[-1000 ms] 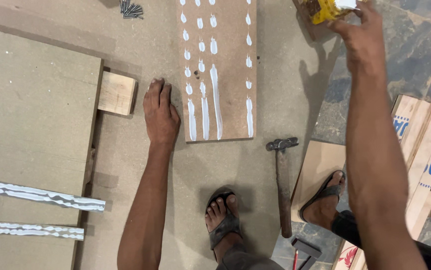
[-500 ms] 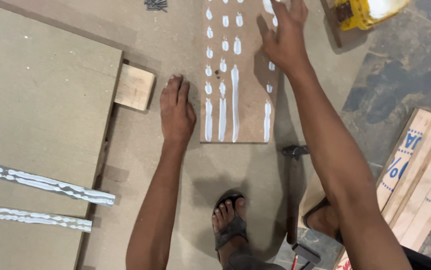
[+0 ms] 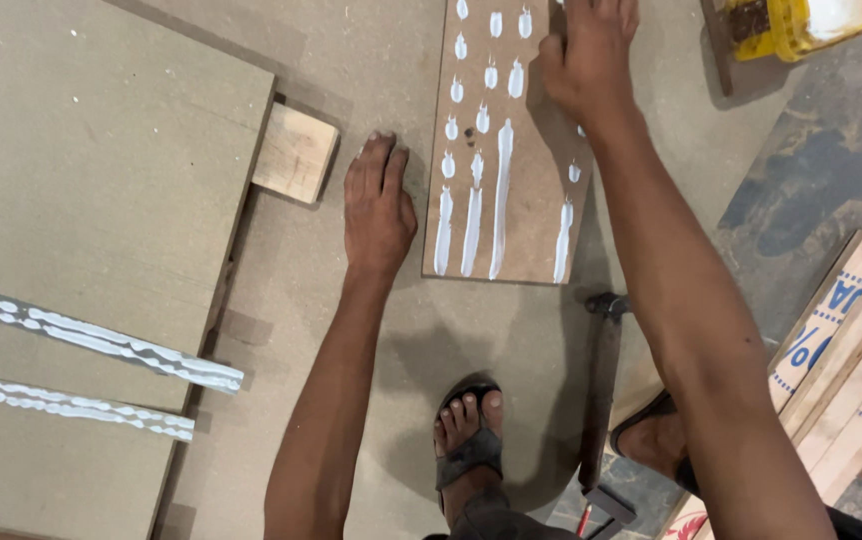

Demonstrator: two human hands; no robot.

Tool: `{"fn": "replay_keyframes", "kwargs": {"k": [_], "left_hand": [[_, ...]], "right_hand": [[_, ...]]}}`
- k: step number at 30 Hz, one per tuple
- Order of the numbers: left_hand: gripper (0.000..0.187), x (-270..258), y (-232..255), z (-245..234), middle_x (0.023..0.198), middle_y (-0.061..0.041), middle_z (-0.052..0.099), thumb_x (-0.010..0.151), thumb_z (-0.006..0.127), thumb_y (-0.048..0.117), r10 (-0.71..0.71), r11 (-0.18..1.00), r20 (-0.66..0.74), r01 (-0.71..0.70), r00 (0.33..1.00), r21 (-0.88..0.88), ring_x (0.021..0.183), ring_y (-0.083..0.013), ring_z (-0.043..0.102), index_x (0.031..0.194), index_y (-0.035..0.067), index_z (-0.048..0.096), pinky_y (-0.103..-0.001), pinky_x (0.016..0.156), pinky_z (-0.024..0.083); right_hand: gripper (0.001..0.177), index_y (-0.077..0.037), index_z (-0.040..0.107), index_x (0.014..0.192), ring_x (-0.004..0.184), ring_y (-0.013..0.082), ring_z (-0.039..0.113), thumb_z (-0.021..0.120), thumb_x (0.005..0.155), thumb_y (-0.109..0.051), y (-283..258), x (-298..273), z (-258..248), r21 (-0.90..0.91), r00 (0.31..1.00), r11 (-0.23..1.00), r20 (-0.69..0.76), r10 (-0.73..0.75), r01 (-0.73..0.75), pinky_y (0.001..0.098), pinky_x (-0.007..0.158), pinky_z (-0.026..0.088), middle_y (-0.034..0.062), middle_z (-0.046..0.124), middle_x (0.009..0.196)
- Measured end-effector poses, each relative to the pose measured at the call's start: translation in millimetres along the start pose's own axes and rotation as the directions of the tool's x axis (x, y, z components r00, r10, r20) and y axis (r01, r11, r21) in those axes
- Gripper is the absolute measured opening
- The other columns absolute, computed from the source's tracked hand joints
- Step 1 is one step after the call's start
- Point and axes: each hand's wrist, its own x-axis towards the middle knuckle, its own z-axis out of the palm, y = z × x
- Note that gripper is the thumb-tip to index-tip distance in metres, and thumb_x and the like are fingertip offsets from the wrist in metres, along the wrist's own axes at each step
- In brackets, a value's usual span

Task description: The person applies white glue from a container onto several thin wooden strips and a small rectangular wooden panel, spreading the glue with their fingers across the surfaces while working on the workshop floor.

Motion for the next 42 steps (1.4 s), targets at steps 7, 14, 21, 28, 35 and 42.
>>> {"fn": "replay_keyframes", "kwargs": {"k": [7,14,21,28,35,42], "left_hand": [[0.051,-2.8,-0.5,2.1,0.152,-0.012,0.047,0.088,0.057,-0.009,0.002,1.000,0.014,-0.002,1.000,0.006,0.148,-0.0325,0.039,0.138,0.003,0.056,-0.049,0.126,0.032],[0.051,-7.0,0.5,5.4,0.156,-0.009,0.044,0.092,0.058,-0.009,-0.029,0.999,0.045,0.027,0.999,0.027,0.149,-0.0303,0.036,0.141,0.005,0.055,-0.046,0.129,0.029],[0.055,-13.8,-4.1,8.2,0.158,-0.009,0.041,0.091,0.059,-0.009,0.000,1.000,0.011,0.000,1.000,0.029,0.149,-0.0319,0.035,0.144,0.005,0.054,-0.045,0.128,0.028],[0.053,-18.5,-8.4,13.3,0.160,-0.008,0.041,0.094,0.059,-0.009,0.041,0.999,-0.025,-0.041,0.999,0.014,0.151,-0.0312,0.034,0.145,0.004,0.054,-0.045,0.130,0.028],[0.053,-17.9,-7.0,12.7,0.161,-0.008,0.041,0.093,0.059,-0.010,0.035,0.999,-0.020,-0.035,0.999,0.008,0.153,-0.0306,0.033,0.145,0.004,0.054,-0.045,0.130,0.028],[0.053,-15.8,-0.7,4.9,0.161,-0.009,0.041,0.093,0.057,-0.009,-0.002,1.000,0.031,0.002,1.000,0.007,0.152,-0.0321,0.032,0.144,0.003,0.055,-0.046,0.129,0.026]], "right_hand": [[0.060,0.002,0.055,0.151,0.153,0.0516,0.020,0.059,0.092,-0.008,-40.3,-57.4,-15.3,-0.070,0.993,0.993,0.073,0.098,-0.093,0.0638,0.127,0.019,0.0295,0.029,0.163],[0.069,-0.002,0.052,0.158,0.158,0.0501,0.011,0.056,0.090,-0.012,-78.2,-124.0,-22.5,-0.114,0.980,0.988,0.154,0.124,-0.107,0.0701,0.126,0.014,0.0265,0.014,0.172],[0.070,-0.001,0.045,0.161,0.159,0.0501,0.009,0.055,0.093,-0.014,-117.7,-184.5,-32.8,-0.127,0.973,0.986,0.193,0.128,-0.104,0.0694,0.127,0.013,0.0266,0.010,0.173],[0.079,-0.003,0.037,0.164,0.157,0.0503,0.008,0.058,0.088,-0.015,-148.0,-236.5,-43.2,-0.195,0.931,0.973,0.315,0.184,-0.127,0.0681,0.125,0.010,0.0282,0.008,0.171],[0.079,-0.001,0.038,0.157,0.156,0.0471,0.012,0.065,0.085,-0.018,-165.9,-266.5,-59.6,-0.170,0.907,0.980,0.390,0.162,-0.102,0.0670,0.125,0.012,0.0276,0.014,0.168],[0.070,-0.002,0.038,0.163,0.159,0.0506,0.014,0.060,0.098,-0.017,-128.1,-252.4,-81.1,0.001,0.966,0.997,0.245,0.081,-0.083,0.0631,0.131,0.011,0.0319,0.012,0.170]]}}
